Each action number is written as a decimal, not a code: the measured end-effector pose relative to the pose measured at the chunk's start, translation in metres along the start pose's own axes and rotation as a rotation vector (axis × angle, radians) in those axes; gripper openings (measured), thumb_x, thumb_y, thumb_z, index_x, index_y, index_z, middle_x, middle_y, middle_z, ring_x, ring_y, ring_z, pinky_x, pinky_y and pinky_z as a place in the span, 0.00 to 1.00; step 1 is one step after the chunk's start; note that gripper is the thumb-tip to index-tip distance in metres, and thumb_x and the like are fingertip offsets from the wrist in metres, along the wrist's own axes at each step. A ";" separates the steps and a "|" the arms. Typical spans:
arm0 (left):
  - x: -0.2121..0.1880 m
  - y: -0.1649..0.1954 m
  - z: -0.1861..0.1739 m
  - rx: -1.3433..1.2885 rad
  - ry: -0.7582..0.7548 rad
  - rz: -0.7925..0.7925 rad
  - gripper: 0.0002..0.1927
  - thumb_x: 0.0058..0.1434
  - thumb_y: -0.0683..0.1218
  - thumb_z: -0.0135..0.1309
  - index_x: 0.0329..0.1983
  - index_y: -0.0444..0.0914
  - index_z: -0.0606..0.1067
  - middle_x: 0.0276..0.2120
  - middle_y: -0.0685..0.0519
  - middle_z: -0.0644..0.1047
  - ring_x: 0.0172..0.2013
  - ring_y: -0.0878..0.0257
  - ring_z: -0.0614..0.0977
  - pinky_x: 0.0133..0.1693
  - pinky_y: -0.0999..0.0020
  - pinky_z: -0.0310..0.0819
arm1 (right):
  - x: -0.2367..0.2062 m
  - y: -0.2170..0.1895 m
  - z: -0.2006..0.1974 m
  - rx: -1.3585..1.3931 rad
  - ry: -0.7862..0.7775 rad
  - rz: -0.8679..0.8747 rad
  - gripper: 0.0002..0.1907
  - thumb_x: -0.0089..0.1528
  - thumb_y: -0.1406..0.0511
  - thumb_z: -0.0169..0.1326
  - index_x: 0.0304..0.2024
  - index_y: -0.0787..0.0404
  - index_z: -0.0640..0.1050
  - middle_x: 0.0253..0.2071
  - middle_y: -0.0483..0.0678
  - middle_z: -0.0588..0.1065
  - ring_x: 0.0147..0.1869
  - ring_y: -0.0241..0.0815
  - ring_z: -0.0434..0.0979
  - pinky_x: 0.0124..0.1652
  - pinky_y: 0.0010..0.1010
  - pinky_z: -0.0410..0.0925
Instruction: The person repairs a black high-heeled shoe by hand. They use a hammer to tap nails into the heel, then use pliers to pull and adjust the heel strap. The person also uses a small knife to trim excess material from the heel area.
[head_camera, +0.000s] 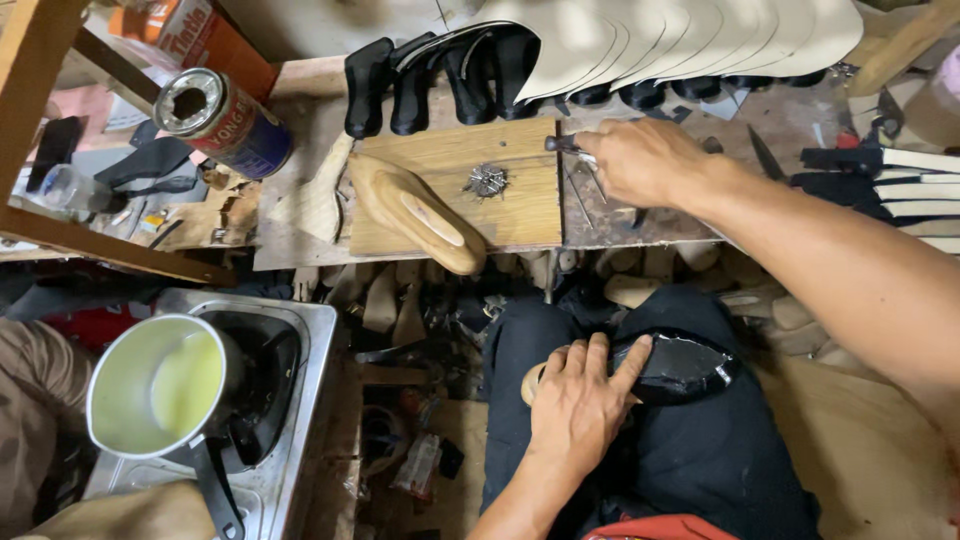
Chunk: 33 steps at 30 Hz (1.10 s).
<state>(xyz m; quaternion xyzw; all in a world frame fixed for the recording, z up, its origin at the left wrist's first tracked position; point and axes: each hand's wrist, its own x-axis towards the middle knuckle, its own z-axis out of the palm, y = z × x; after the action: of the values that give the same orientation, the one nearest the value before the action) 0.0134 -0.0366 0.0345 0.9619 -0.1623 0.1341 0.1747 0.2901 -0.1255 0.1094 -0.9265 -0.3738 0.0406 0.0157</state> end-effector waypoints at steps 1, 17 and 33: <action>0.001 0.001 0.000 -0.003 -0.002 0.001 0.37 0.57 0.55 0.60 0.71 0.48 0.68 0.55 0.39 0.75 0.51 0.47 0.77 0.53 0.53 0.69 | 0.000 -0.004 -0.001 0.022 0.001 -0.004 0.28 0.60 0.72 0.43 0.65 0.61 0.72 0.52 0.58 0.75 0.43 0.57 0.81 0.40 0.47 0.74; -0.011 -0.002 -0.007 0.007 0.012 -0.032 0.38 0.57 0.51 0.60 0.73 0.49 0.67 0.56 0.38 0.74 0.52 0.46 0.76 0.55 0.53 0.69 | -0.023 0.059 0.003 -0.271 -0.161 0.341 0.29 0.68 0.57 0.49 0.74 0.41 0.67 0.51 0.55 0.79 0.51 0.56 0.82 0.46 0.49 0.75; -0.012 0.001 -0.002 0.081 0.083 -0.018 0.36 0.60 0.49 0.61 0.74 0.50 0.68 0.57 0.39 0.75 0.52 0.50 0.78 0.57 0.56 0.70 | 0.001 0.005 0.055 -0.378 0.072 -0.127 0.12 0.57 0.64 0.57 0.43 0.58 0.81 0.48 0.51 0.79 0.57 0.48 0.79 0.58 0.42 0.72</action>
<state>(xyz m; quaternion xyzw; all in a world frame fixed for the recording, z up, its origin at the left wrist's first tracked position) 0.0015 -0.0334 0.0329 0.9632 -0.1408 0.1789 0.1432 0.2895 -0.1288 0.0542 -0.8884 -0.4316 -0.0646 -0.1425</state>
